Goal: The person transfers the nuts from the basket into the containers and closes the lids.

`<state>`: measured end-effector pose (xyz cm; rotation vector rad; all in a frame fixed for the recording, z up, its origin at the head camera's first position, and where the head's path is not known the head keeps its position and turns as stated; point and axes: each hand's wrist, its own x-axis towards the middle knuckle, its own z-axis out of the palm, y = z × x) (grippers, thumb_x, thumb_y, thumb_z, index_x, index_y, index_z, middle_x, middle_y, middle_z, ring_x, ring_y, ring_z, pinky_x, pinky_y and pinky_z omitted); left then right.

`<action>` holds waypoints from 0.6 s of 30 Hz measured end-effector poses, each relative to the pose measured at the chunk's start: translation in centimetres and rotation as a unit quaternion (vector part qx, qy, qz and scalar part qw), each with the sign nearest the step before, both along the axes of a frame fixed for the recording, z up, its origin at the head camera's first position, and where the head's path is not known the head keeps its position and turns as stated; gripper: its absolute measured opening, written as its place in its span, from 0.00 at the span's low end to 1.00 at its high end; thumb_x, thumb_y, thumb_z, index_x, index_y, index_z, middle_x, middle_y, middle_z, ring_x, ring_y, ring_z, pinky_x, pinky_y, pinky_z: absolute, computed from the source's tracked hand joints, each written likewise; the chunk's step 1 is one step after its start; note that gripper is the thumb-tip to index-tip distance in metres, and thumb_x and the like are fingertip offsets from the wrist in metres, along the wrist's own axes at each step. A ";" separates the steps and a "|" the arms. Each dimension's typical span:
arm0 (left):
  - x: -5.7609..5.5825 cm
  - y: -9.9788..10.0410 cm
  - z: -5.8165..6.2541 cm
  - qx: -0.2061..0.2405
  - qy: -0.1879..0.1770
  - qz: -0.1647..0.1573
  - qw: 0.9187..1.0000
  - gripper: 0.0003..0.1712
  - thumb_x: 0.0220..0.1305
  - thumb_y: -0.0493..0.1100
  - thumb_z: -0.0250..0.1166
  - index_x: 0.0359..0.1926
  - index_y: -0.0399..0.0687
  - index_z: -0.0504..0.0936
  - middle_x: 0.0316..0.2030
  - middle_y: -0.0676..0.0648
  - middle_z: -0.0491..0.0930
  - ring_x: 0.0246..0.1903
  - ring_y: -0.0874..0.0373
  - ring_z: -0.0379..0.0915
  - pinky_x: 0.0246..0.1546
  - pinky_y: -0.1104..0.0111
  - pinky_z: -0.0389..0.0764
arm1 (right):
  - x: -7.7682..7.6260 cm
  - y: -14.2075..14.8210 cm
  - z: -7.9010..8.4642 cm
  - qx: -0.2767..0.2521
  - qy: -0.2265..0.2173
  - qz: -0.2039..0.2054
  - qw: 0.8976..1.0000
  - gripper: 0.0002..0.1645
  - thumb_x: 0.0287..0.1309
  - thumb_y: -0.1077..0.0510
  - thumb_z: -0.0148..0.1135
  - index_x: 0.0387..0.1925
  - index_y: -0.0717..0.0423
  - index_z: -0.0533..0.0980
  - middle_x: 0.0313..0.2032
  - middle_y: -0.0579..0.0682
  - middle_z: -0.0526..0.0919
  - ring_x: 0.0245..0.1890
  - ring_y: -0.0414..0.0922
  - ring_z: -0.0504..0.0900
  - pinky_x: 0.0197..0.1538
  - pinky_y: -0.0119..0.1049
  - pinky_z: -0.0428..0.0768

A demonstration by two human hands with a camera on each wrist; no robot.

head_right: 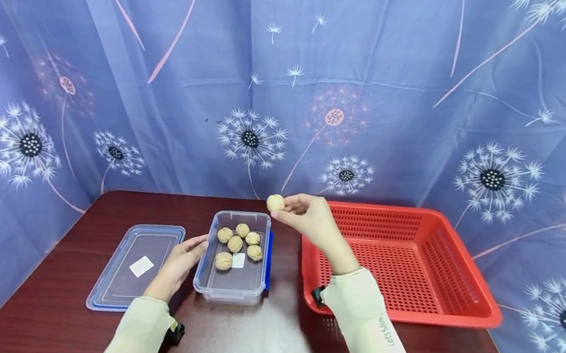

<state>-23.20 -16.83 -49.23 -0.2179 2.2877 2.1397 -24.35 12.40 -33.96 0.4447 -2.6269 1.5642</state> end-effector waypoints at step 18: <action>0.0 0.1 0.0 0.006 -0.001 0.001 1.000 0.23 0.71 0.38 0.54 0.63 0.31 0.70 0.61 0.32 0.71 0.60 0.45 0.66 0.66 0.53 0.62 | 2.6 -7.0 -5.6 -0.042 0.065 -0.032 0.997 0.16 0.45 0.60 0.75 0.36 0.64 0.81 0.28 0.52 0.84 0.28 0.44 0.81 0.34 0.31 0.81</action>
